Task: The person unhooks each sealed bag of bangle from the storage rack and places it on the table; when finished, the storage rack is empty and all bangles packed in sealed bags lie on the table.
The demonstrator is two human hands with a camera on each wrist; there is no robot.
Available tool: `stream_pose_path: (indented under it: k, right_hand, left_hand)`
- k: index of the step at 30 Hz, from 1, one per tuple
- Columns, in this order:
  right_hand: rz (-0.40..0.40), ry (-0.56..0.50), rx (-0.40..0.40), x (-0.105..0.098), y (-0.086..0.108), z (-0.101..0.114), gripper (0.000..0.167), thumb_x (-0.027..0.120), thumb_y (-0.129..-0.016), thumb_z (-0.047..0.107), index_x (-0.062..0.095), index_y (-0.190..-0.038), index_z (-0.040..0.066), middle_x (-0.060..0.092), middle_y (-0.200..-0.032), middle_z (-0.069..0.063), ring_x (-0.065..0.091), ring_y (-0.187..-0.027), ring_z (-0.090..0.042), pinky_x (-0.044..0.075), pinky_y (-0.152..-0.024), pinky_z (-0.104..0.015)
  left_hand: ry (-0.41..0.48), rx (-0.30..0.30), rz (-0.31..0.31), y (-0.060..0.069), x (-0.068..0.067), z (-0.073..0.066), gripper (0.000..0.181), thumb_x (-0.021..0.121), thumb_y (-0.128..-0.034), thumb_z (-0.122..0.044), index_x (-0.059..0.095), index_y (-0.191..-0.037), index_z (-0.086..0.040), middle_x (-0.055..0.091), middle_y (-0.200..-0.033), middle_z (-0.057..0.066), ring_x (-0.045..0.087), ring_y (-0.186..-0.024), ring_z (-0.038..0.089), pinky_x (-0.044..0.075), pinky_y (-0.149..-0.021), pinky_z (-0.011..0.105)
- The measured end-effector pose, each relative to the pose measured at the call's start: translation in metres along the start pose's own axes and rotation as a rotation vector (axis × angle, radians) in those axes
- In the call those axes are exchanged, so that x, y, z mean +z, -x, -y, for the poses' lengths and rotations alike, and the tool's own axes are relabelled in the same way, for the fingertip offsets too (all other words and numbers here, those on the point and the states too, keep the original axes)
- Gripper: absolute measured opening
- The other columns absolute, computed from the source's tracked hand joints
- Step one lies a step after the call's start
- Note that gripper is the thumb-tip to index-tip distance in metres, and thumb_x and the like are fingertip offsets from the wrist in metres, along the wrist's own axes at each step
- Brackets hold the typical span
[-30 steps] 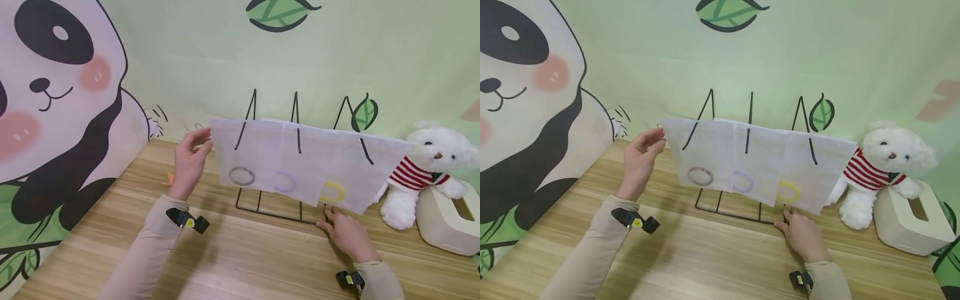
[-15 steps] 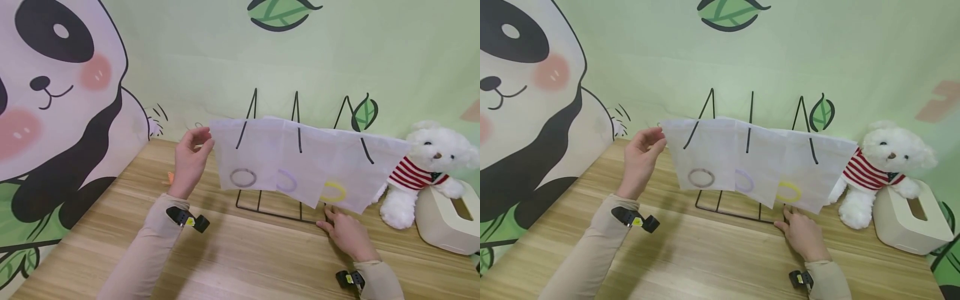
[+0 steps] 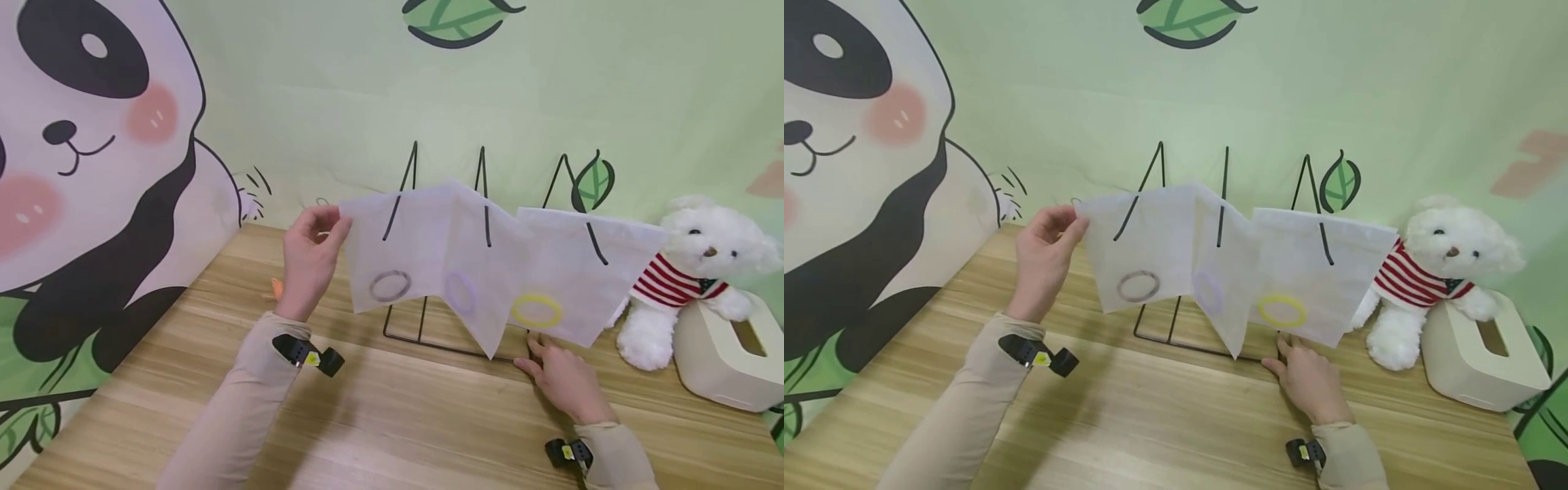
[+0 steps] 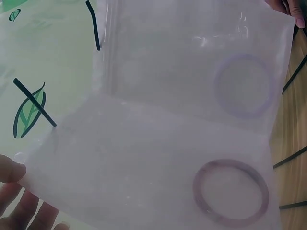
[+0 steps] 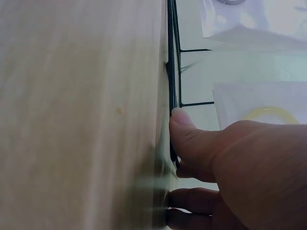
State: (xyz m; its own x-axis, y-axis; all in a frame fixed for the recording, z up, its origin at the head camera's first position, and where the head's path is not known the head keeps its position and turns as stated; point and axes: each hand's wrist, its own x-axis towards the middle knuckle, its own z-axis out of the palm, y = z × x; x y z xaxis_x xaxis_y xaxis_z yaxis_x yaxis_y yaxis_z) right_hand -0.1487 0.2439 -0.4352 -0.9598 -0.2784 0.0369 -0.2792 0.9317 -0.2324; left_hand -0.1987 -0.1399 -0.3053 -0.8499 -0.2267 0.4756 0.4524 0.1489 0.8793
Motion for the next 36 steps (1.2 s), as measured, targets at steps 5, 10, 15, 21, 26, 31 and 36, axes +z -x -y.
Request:
stream_pose_path:
  k: [5, 10, 15, 21, 26, 31, 36]
  right_hand:
    - [-0.002, 0.002, 0.007, 0.0002, 0.0001, -0.0004, 0.060, 0.062, -0.094, 0.037, 0.053, -0.135, -0.005, 0.052, -0.134, -0.028, 0.061, -0.093, -0.052, 0.051, -0.068, -0.059]
    - [0.000, -0.001, 0.005, -0.0005, -0.0001, -0.0003, 0.060, 0.062, -0.094, 0.038, 0.053, -0.135, -0.005, 0.051, -0.134, -0.029, 0.061, -0.091, -0.051, 0.052, -0.066, -0.057]
    - [-0.003, -0.005, 0.012, -0.0010, -0.0001, 0.0002, 0.059, 0.061, -0.095, 0.038, 0.053, -0.135, -0.004, 0.050, -0.135, -0.028, 0.061, -0.092, -0.051, 0.052, -0.066, -0.057]
    - [-0.012, -0.014, 0.024, 0.0002, 0.0009, 0.0000, 0.059, 0.062, -0.094, 0.038, 0.053, -0.136, -0.003, 0.049, -0.137, -0.028, 0.060, -0.093, -0.053, 0.051, -0.065, -0.058]
    - [-0.005, -0.014, 0.034, 0.0009, 0.0010, -0.0007, 0.059, 0.061, -0.094, 0.039, 0.052, -0.137, -0.002, 0.048, -0.138, -0.027, 0.061, -0.092, -0.053, 0.051, -0.064, -0.057]
    - [0.024, -0.021, 0.047, -0.0003, 0.0011, -0.0005, 0.060, 0.060, -0.095, 0.040, 0.051, -0.138, -0.001, 0.044, -0.141, -0.029, 0.061, -0.093, -0.052, 0.052, -0.060, -0.054]
    - [0.039, -0.023, 0.052, -0.0008, 0.0009, -0.0001, 0.061, 0.059, -0.096, 0.042, 0.050, -0.139, -0.001, 0.042, -0.141, -0.031, 0.060, -0.096, -0.052, 0.052, -0.059, -0.052]
  left_hand:
    - [-0.014, 0.017, 0.021, 0.0005, 0.0016, -0.0039, 0.021, 0.068, -0.0920, -0.016, 0.068, -0.103, 0.002, 0.063, -0.094, 0.010, 0.058, -0.084, 0.016, 0.050, -0.073, 0.024]
    - [-0.028, 0.049, 0.058, -0.0004, 0.0015, -0.0047, 0.020, 0.069, -0.0915, -0.015, 0.073, -0.098, 0.003, 0.065, -0.093, 0.013, 0.057, -0.083, 0.015, 0.051, -0.072, 0.023]
    - [-0.038, 0.081, 0.067, -0.0016, 0.0024, -0.0041, 0.019, 0.069, -0.0911, -0.014, 0.073, -0.094, 0.004, 0.067, -0.091, 0.013, 0.058, -0.081, 0.015, 0.052, -0.070, 0.023]
    - [-0.045, 0.098, 0.056, -0.0007, 0.0035, -0.0046, 0.019, 0.070, -0.0906, -0.017, 0.074, -0.094, 0.001, 0.069, -0.090, 0.010, 0.062, -0.075, 0.020, 0.053, -0.067, 0.024]
    - [-0.063, 0.113, 0.035, -0.0005, 0.0038, -0.0046, 0.018, 0.072, -0.0895, -0.019, 0.074, -0.092, -0.001, 0.071, -0.087, 0.009, 0.063, -0.074, 0.018, 0.053, -0.065, 0.024]
    - [-0.072, 0.103, 0.009, 0.0002, 0.0035, -0.0060, 0.020, 0.073, -0.0883, -0.020, 0.073, -0.090, 0.000, 0.071, -0.084, 0.009, 0.063, -0.074, 0.015, 0.052, -0.062, 0.022]
    - [-0.053, 0.099, -0.013, 0.0002, 0.0024, -0.0079, 0.018, 0.074, -0.0877, -0.015, 0.071, -0.091, 0.003, 0.071, -0.087, 0.013, 0.063, -0.075, 0.014, 0.052, -0.059, 0.021]
